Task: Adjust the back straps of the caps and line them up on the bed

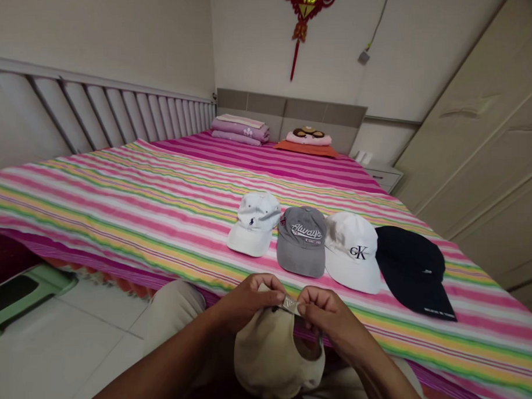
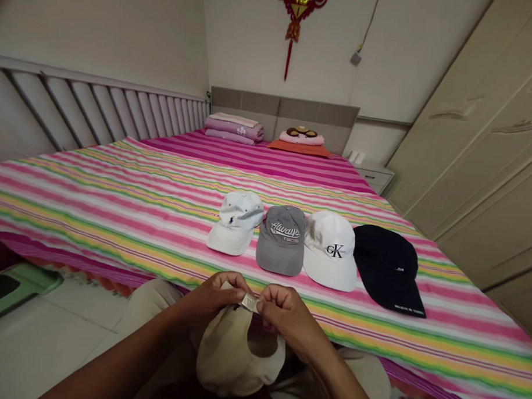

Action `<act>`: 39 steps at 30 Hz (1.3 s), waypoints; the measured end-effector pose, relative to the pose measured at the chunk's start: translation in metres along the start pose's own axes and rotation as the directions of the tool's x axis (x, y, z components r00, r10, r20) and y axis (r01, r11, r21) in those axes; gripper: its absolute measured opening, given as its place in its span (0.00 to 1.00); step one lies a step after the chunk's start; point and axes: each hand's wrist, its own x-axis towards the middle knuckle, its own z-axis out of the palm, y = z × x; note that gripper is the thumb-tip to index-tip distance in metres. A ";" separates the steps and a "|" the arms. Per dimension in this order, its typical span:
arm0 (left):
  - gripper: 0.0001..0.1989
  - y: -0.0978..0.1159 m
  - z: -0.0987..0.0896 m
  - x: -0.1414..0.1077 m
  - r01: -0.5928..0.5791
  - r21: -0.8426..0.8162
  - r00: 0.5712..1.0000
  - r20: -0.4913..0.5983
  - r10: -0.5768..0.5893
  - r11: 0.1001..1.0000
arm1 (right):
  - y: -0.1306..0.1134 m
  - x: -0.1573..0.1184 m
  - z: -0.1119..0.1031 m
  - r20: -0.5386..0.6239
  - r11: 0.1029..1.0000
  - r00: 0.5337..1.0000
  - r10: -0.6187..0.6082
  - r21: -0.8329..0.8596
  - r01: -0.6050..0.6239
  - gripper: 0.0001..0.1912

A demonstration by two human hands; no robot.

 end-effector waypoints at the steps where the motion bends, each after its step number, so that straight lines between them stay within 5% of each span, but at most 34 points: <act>1: 0.13 0.001 0.001 0.000 -0.002 0.038 1.000 -0.008 0.002 0.999 | 0.001 0.000 0.000 0.007 1.000 1.000 -0.016 -0.015 0.016 0.15; 6: 0.12 0.003 0.005 -0.003 0.017 0.073 0.999 -0.033 -0.015 0.997 | 0.012 0.000 0.002 0.061 0.992 0.998 -0.028 -0.123 0.036 0.13; 13: 0.11 -0.001 0.007 -0.003 -0.046 0.022 0.997 -0.059 0.047 0.999 | 0.016 -0.005 0.009 -0.109 0.912 0.980 -0.167 -0.394 0.112 0.06; 16: 0.09 -0.001 0.005 -0.003 -0.108 0.033 0.993 -0.050 0.110 0.994 | 0.017 -0.007 0.010 -0.120 0.960 0.982 -0.146 -0.256 0.112 0.06; 21: 0.06 -0.001 0.001 -0.006 -0.200 0.166 0.978 -0.026 0.207 0.966 | 0.023 -0.010 0.007 0.032 0.989 0.998 -0.054 0.139 0.049 0.12; 32: 0.02 0.000 0.012 -0.009 -0.275 0.370 0.952 -0.022 0.304 0.887 | 0.007 -0.016 -0.004 0.046 0.985 0.995 -0.093 -0.145 0.098 0.14; 39: 0.02 -0.002 0.012 -0.012 -0.393 0.461 0.909 0.066 0.411 0.796 | -0.003 -0.016 -0.008 0.129 0.994 0.991 0.045 -0.102 -0.032 0.18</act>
